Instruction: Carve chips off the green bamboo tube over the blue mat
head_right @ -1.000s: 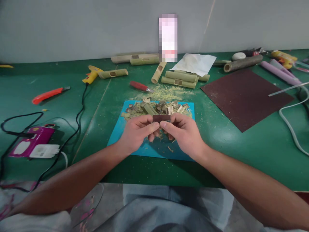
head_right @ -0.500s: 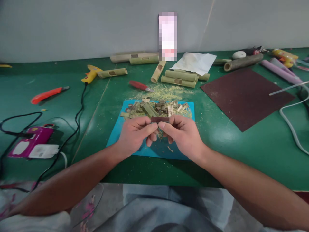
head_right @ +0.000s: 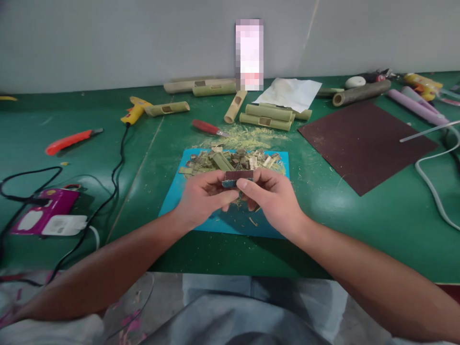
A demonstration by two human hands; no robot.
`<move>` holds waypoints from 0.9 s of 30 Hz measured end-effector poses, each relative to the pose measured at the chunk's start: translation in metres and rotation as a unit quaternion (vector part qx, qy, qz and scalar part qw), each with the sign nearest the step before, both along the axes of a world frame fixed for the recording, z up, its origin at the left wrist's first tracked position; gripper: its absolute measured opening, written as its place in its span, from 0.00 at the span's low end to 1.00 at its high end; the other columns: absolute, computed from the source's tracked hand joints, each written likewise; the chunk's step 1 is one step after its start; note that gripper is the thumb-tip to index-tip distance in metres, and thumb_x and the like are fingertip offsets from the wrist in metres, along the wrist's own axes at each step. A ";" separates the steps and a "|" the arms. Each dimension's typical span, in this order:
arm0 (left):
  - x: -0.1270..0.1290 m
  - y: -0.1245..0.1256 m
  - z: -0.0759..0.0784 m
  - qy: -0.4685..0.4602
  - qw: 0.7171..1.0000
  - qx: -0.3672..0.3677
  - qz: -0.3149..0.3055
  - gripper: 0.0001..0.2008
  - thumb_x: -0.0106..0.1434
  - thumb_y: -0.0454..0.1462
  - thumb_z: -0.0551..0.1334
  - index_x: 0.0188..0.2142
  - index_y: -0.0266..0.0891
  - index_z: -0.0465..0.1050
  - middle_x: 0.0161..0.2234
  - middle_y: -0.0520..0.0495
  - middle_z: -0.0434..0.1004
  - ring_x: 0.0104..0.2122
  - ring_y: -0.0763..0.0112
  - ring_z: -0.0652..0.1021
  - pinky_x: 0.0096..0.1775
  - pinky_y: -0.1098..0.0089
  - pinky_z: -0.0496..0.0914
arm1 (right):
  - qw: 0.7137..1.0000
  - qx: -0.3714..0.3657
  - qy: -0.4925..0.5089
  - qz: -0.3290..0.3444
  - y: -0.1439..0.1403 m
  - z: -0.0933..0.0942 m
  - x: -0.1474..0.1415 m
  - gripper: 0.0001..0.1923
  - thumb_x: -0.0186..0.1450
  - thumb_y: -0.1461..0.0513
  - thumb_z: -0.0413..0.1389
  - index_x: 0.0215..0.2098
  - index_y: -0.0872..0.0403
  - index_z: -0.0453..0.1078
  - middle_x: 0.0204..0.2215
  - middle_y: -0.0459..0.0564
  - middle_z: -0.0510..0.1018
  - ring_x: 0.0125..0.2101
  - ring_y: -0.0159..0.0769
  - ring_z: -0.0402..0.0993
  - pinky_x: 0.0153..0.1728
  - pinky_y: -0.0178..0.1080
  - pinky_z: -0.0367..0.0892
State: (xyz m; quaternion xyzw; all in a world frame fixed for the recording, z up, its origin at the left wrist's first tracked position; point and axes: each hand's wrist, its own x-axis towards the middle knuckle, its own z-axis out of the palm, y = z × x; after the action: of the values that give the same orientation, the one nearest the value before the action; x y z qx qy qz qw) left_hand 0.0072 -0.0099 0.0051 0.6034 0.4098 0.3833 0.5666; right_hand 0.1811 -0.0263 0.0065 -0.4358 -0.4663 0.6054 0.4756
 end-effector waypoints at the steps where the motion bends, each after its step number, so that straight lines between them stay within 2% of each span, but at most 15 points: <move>1: 0.000 0.000 -0.001 -0.003 1.000 0.008 0.002 0.08 0.56 0.40 0.68 0.30 0.37 0.73 0.18 0.56 0.69 0.17 0.80 0.68 0.21 0.77 0.63 | 1.000 0.003 0.001 -0.001 0.000 0.000 0.000 0.20 0.59 0.50 0.65 0.21 0.52 0.63 0.17 0.40 0.70 0.17 0.26 0.65 0.20 0.33 0.60; 10: -0.004 0.000 -0.006 0.025 0.996 0.079 0.020 0.10 0.59 0.41 0.66 0.29 0.38 0.71 0.19 0.56 0.67 0.19 0.80 0.67 0.23 0.76 0.63 | 0.999 0.022 -0.038 0.026 -0.003 0.003 -0.001 0.20 0.60 0.47 0.62 0.22 0.53 0.67 0.18 0.43 0.72 0.17 0.27 0.66 0.20 0.34 0.61; 15: -0.004 -0.003 -0.005 0.028 0.998 0.047 0.014 0.15 0.60 0.43 0.65 0.24 0.38 0.65 0.18 0.55 0.67 0.17 0.80 0.67 0.21 0.76 0.63 | 0.998 0.022 -0.060 0.025 -0.003 0.001 0.000 0.22 0.61 0.47 0.62 0.22 0.52 0.64 0.17 0.41 0.70 0.15 0.25 0.63 0.17 0.33 0.58; 22: -0.002 -0.004 0.000 0.015 1.000 -0.015 -0.006 0.15 0.61 0.43 0.62 0.23 0.39 0.63 0.18 0.55 0.70 0.15 0.82 0.67 0.18 0.78 0.60 | 0.996 0.021 -0.077 0.029 -0.003 0.001 0.000 0.22 0.60 0.46 0.62 0.22 0.52 0.64 0.16 0.41 0.68 0.15 0.25 0.62 0.16 0.32 0.57; 27: -0.004 -0.006 0.003 0.029 1.000 0.008 0.004 0.17 0.60 0.41 0.62 0.20 0.38 0.62 0.15 0.57 0.66 0.14 0.83 0.63 0.18 0.78 0.56 | 0.997 0.010 -0.067 0.045 -0.006 0.003 -0.002 0.21 0.61 0.46 0.61 0.23 0.52 0.65 0.16 0.41 0.69 0.14 0.24 0.61 0.14 0.31 0.56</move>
State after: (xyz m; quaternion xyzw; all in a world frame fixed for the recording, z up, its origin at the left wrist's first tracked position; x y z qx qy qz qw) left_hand 0.0032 -0.0155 0.0084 0.6173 0.4256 0.3711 0.5479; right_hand 0.1788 -0.0321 0.0092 -0.4490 -0.5222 0.5910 0.4201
